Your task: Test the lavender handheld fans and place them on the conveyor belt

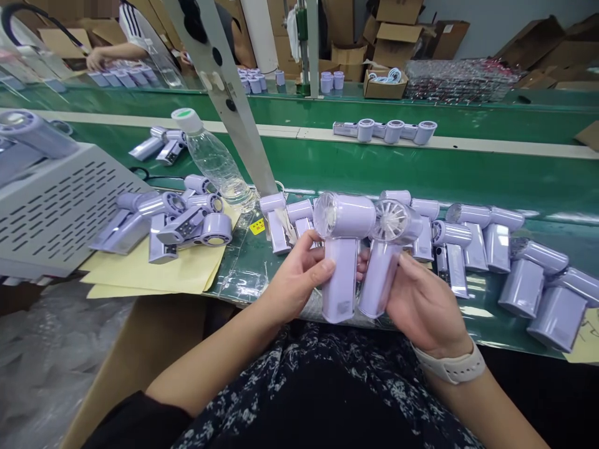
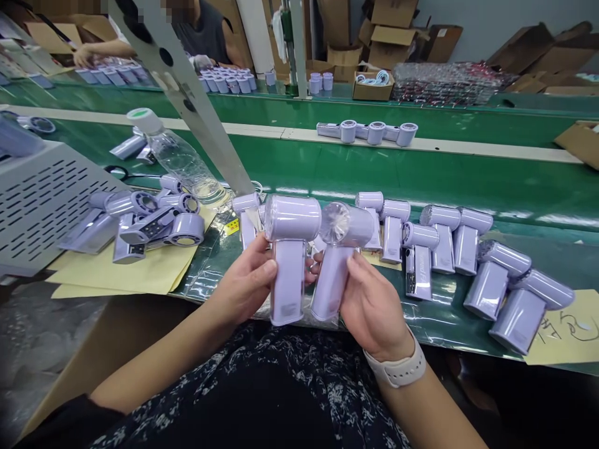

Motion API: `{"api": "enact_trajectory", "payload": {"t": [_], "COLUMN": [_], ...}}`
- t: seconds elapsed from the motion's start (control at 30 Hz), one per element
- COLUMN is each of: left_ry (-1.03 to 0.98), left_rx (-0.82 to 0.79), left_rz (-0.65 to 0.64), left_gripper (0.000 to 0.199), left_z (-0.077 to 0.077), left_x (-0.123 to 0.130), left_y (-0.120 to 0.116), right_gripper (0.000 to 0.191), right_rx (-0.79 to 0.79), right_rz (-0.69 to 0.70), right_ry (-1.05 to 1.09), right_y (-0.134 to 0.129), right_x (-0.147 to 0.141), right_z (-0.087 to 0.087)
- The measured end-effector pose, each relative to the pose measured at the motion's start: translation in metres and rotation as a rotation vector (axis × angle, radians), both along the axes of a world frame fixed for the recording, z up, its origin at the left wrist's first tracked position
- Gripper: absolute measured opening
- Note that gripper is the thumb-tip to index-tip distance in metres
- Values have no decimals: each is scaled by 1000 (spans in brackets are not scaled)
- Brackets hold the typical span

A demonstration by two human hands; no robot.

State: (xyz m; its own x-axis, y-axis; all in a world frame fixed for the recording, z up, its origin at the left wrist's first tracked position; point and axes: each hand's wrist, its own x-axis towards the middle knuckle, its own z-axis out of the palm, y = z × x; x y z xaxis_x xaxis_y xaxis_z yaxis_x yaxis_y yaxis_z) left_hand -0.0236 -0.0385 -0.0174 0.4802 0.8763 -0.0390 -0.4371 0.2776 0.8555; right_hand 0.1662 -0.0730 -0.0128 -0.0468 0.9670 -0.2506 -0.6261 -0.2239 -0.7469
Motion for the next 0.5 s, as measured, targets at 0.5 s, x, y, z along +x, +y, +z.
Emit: {"api": "enact_trajectory", "payload": {"t": [0.5], "left_ry": [-56], "left_rx": [-171], "left_rz": [-96], "left_gripper": [33], "left_z": [-3], "left_x": [4], "left_y": [6], "right_gripper": [32], "right_rx": [87], "right_rz": [59], "right_ry": [81], "right_y": [-1], "right_x": [6], "right_z": [-3]}}
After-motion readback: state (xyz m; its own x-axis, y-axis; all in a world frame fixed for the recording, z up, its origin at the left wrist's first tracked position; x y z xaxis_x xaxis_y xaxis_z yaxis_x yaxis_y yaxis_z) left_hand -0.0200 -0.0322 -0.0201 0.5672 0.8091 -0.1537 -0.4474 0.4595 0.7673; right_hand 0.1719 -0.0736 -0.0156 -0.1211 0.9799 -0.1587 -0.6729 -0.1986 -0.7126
